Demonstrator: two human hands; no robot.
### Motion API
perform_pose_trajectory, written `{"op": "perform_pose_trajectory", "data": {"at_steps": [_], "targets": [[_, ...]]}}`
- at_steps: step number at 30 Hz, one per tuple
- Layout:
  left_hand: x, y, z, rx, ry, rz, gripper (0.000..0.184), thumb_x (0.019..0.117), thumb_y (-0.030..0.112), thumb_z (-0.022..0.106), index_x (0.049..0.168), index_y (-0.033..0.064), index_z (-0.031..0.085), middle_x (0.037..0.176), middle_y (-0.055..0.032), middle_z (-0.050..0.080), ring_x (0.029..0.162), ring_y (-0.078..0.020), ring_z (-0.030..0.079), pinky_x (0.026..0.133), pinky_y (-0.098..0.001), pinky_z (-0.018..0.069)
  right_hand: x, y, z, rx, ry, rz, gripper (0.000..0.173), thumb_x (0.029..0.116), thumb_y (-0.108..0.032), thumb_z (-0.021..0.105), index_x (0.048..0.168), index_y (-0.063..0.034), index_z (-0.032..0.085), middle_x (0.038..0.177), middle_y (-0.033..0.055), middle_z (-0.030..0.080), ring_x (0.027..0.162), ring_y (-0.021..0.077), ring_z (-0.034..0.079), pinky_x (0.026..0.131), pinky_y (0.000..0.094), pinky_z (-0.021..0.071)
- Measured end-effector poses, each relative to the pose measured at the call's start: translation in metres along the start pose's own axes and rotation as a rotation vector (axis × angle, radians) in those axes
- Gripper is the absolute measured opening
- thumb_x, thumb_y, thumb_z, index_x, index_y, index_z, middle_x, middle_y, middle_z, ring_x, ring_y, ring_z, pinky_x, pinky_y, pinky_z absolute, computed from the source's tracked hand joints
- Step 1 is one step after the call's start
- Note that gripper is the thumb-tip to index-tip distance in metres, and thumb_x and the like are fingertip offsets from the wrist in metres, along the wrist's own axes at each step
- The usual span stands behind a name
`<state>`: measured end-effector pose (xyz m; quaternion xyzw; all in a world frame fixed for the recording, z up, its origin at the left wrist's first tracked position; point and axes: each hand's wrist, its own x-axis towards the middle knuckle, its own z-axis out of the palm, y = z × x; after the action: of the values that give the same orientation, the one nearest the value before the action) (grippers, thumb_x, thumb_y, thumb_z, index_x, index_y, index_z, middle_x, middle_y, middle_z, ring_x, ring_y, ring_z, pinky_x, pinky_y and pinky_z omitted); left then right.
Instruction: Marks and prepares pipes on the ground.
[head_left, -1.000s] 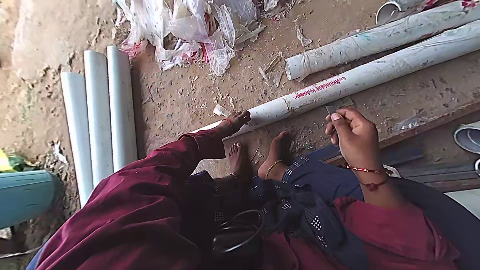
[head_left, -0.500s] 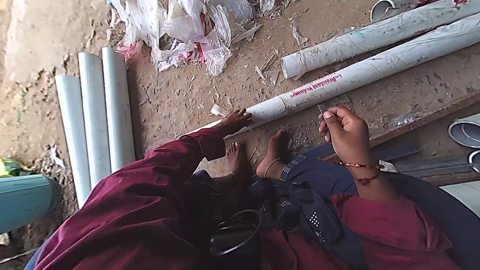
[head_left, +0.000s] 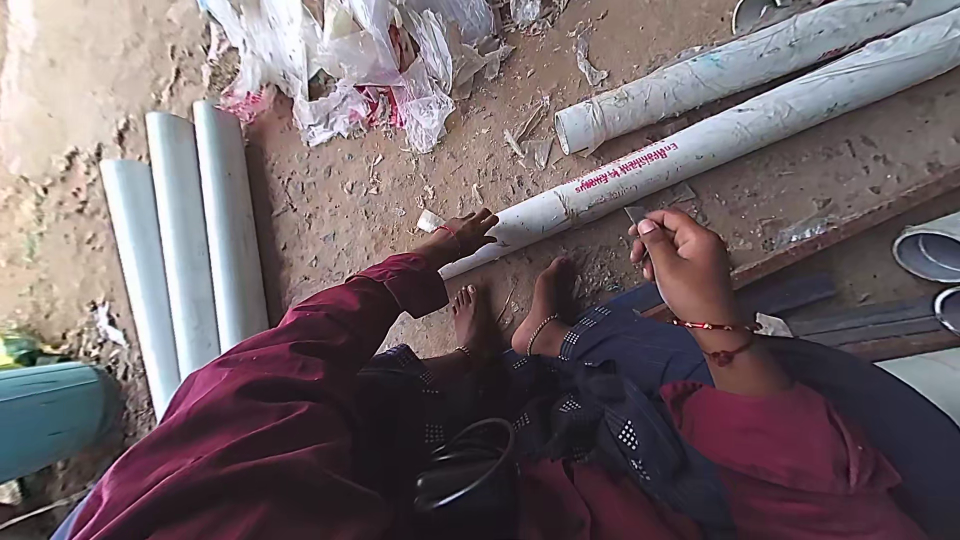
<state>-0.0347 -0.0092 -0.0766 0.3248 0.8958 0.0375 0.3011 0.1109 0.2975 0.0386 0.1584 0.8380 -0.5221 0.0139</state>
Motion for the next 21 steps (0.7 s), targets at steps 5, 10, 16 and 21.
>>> {"op": "perform_pose_trajectory", "data": {"at_steps": [5, 10, 16, 21], "targets": [[0.009, 0.0, 0.03, 0.153, 0.134, 0.289, 0.025, 0.0984, 0.014, 0.068, 0.116, -0.0034, 0.069, 0.121, -0.0242, 0.066, 0.116, -0.0469, 0.063, 0.086, -0.0608, 0.0531, -0.002, 0.0, 0.001, -0.01, -0.008, -0.007, 0.022, 0.1093, -0.016, 0.049, 0.114, -0.0008, 0.065, 0.075, 0.0002, 0.062, 0.055, 0.0033, 0.052, 0.053, 0.0209, 0.0446], [0.006, 0.006, 0.035, 0.018, 0.168, 0.215, 0.017, 0.1018, 0.001, 0.056, 0.105, -0.0093, 0.069, 0.12, -0.0261, 0.067, 0.117, -0.0492, 0.063, 0.089, -0.0607, 0.0548, -0.003, 0.0, 0.002, -0.022, -0.006, -0.011, 0.022, 0.1093, -0.016, 0.049, 0.114, -0.0007, 0.065, 0.074, 0.0, 0.062, 0.054, 0.0028, 0.051, 0.053, 0.0206, 0.0437], [0.01, 0.032, 0.018, -0.065, -0.005, -0.132, 0.026, 0.1064, 0.002, 0.048, 0.126, -0.0127, 0.057, 0.143, -0.0292, 0.051, 0.126, -0.0487, 0.057, 0.097, -0.0604, 0.0515, -0.003, 0.001, 0.003, -0.027, -0.001, -0.042, 0.022, 0.1093, -0.015, 0.048, 0.112, -0.0006, 0.065, 0.074, 0.0008, 0.063, 0.053, 0.0035, 0.051, 0.051, 0.0218, 0.0439], [0.014, 0.035, -0.038, -0.323, 0.132, -0.371, 0.035, 0.1107, 0.007, 0.04, 0.14, -0.0122, 0.044, 0.155, -0.0297, 0.039, 0.13, -0.0464, 0.057, 0.107, -0.0577, 0.0465, -0.003, 0.0, 0.002, -0.021, -0.002, -0.028, 0.022, 0.1094, -0.015, 0.049, 0.113, -0.0009, 0.065, 0.075, 0.0007, 0.063, 0.054, 0.0027, 0.052, 0.052, 0.0206, 0.0439]]}}
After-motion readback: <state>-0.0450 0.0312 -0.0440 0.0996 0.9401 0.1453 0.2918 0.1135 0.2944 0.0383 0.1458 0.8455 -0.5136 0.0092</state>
